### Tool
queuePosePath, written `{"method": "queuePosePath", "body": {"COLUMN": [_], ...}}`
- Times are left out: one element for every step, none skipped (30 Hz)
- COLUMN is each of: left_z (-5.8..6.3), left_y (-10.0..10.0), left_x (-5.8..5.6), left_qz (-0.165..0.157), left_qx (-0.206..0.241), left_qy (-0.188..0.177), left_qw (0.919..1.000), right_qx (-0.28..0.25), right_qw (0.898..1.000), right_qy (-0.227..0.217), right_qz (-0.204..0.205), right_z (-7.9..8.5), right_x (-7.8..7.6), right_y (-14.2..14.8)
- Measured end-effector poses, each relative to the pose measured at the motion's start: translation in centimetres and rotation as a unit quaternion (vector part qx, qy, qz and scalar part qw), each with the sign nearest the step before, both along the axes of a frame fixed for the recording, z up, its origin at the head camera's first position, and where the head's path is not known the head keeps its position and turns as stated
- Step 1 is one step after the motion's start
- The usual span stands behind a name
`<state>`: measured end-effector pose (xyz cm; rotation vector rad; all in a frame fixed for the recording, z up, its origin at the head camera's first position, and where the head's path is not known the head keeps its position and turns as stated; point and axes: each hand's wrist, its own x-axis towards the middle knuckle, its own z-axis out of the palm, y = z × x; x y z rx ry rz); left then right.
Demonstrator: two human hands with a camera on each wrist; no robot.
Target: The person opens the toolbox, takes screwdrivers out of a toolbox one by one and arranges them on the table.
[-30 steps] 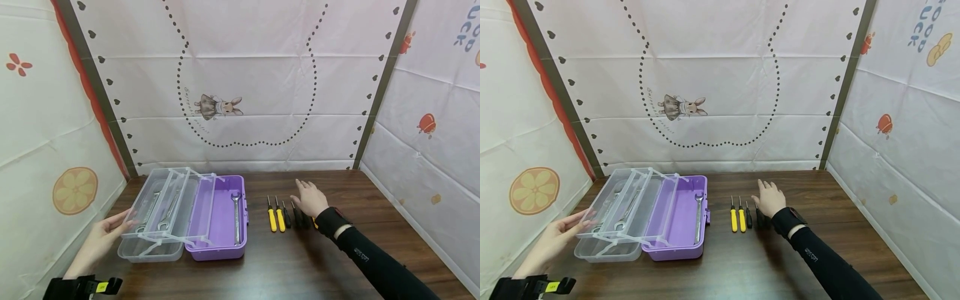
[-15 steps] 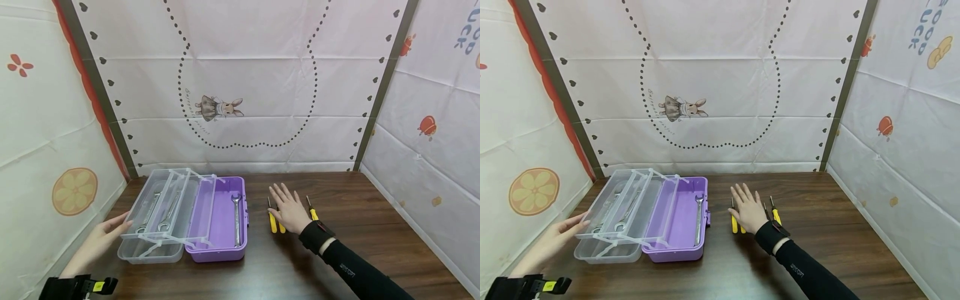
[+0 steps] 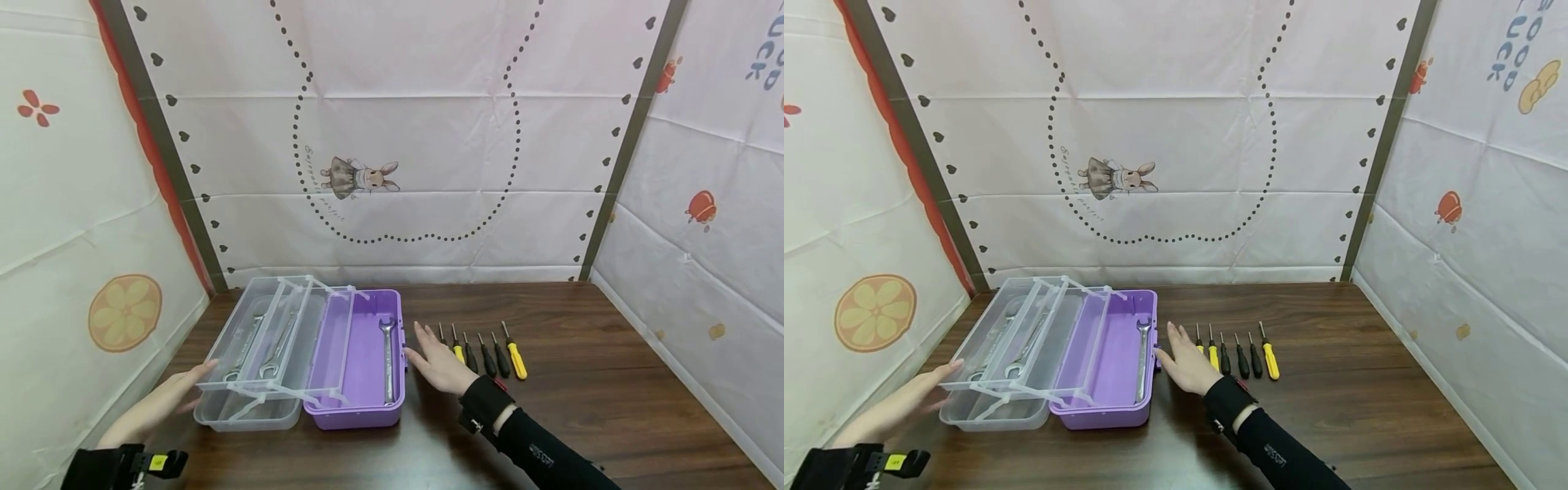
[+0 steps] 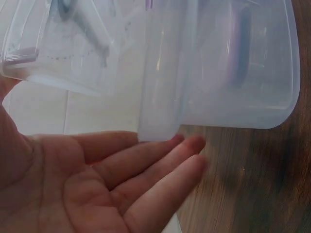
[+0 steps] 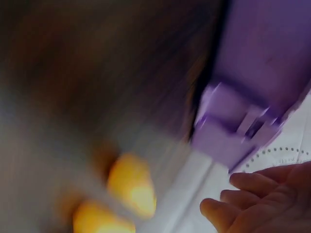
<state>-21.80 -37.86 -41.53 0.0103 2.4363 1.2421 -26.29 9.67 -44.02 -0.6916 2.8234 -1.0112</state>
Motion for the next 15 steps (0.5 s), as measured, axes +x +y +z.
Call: {"method": "queuePosePath", "body": {"left_z": [0.0, 0.0, 0.0, 0.0, 0.0, -0.1, -0.1, -0.1, -0.1, -0.1, -0.1, -0.2, -0.2, -0.2, -0.2], "left_y": [0.0, 0.0, 0.0, 0.0, 0.1, 0.1, 0.1, 0.1, 0.1, 0.1, 0.1, 0.1, 0.2, 0.2, 0.3], "left_x": [0.0, 0.0, 0.0, 0.0, 0.0, 0.0, 0.0, 0.0, 0.0, -0.1, -0.1, -0.1, -0.2, -0.2, -0.1], "left_qz": [0.002, 0.005, 0.008, 0.008, 0.009, 0.010, 0.010, 0.009, 0.008, 0.008, 0.010, 0.012, 0.016, 0.019, 0.026], "left_qx": [0.004, 0.006, 0.011, 0.015, 0.018, 0.019, 0.021, 0.022, 0.024, 0.021, 0.021, 0.023, 0.024, 0.024, 0.027], "left_qy": [-0.006, -0.012, -0.018, -0.021, -0.023, -0.023, -0.024, -0.023, -0.022, -0.021, -0.019, -0.017, -0.015, -0.009, -0.004], "left_qw": [1.0000, 0.9999, 0.9998, 0.9996, 0.9995, 0.9995, 0.9994, 0.9994, 0.9994, 0.9995, 0.9995, 0.9995, 0.9995, 0.9995, 0.9993], "right_qx": [-0.013, -0.024, -0.030, -0.033, -0.037, -0.041, -0.044, -0.048, -0.053, -0.056, -0.062, -0.066, -0.070, -0.076, -0.083], "right_qw": [1.000, 0.999, 0.999, 0.999, 0.999, 0.998, 0.998, 0.998, 0.998, 0.998, 0.997, 0.997, 0.997, 0.996, 0.995], "right_qy": [-0.011, -0.020, -0.027, -0.031, -0.034, -0.036, -0.036, -0.038, -0.040, -0.038, -0.037, -0.039, -0.042, -0.046, -0.053], "right_qz": [0.000, -0.001, -0.002, -0.001, 0.002, 0.005, 0.007, 0.009, 0.009, 0.010, 0.009, 0.005, 0.002, -0.001, -0.003], "right_z": [0.0, 0.0, 0.0, -0.1, -0.1, -0.2, -0.2, -0.3, -0.3, -0.4, -0.4, -0.4, -0.4, -0.5, -0.5], "right_x": [0.0, 0.1, 0.1, 0.1, 0.2, 0.2, 0.2, 0.2, 0.3, 0.3, 0.3, 0.3, 0.3, 0.3, 0.3], "right_y": [-0.2, -0.4, -0.6, -0.8, -1.0, -1.1, -1.2, -1.3, -1.4, -1.5, -1.6, -1.7, -1.8, -1.9, -2.0]}}
